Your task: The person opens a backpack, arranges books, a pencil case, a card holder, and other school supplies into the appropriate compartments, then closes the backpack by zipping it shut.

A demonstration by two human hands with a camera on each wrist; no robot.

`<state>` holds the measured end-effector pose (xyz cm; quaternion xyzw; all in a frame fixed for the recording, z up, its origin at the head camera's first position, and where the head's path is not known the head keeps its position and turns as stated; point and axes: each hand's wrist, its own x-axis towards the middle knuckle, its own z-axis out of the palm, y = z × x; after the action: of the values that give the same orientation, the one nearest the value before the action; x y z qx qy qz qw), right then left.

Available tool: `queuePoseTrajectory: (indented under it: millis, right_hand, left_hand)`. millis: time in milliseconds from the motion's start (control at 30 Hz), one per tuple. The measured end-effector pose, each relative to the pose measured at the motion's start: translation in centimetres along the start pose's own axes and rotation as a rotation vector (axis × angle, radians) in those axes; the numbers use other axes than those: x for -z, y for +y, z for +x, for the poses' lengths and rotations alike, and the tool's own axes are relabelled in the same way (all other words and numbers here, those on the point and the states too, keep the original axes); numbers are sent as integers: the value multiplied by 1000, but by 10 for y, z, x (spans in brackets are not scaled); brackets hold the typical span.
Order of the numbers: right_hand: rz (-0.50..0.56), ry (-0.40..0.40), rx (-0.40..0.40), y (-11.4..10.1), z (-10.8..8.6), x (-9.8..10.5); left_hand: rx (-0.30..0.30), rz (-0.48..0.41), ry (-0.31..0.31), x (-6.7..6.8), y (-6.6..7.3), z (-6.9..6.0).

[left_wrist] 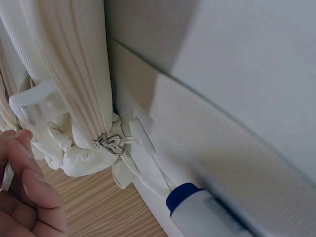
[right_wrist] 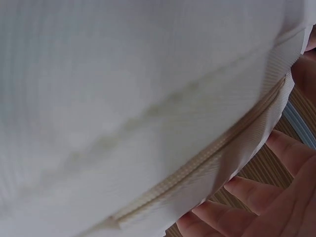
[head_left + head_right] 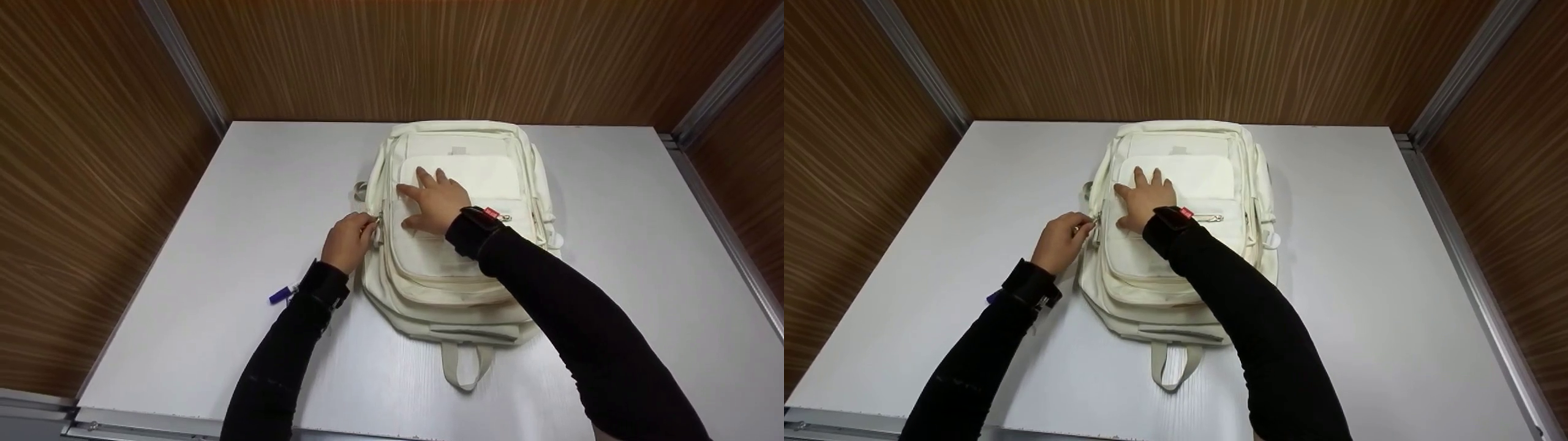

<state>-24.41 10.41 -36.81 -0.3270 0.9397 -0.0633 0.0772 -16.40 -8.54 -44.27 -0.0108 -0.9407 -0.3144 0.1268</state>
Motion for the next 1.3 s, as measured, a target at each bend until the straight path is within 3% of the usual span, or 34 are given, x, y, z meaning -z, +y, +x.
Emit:
queuePoseTrajectory:
  millis: [500, 967, 1300]
  right_hand:
    - [13, -4, 7, 0, 4, -2]
    - [32, -11, 3, 0, 3, 1]
    - [22, -4, 10, 0, 3, 2]
  left_hand:
    - [-133, 29, -2, 3, 0, -47]
    - [-207, 51, -21, 4, 11, -85]
    - [-254, 41, -87, 4, 25, -107]
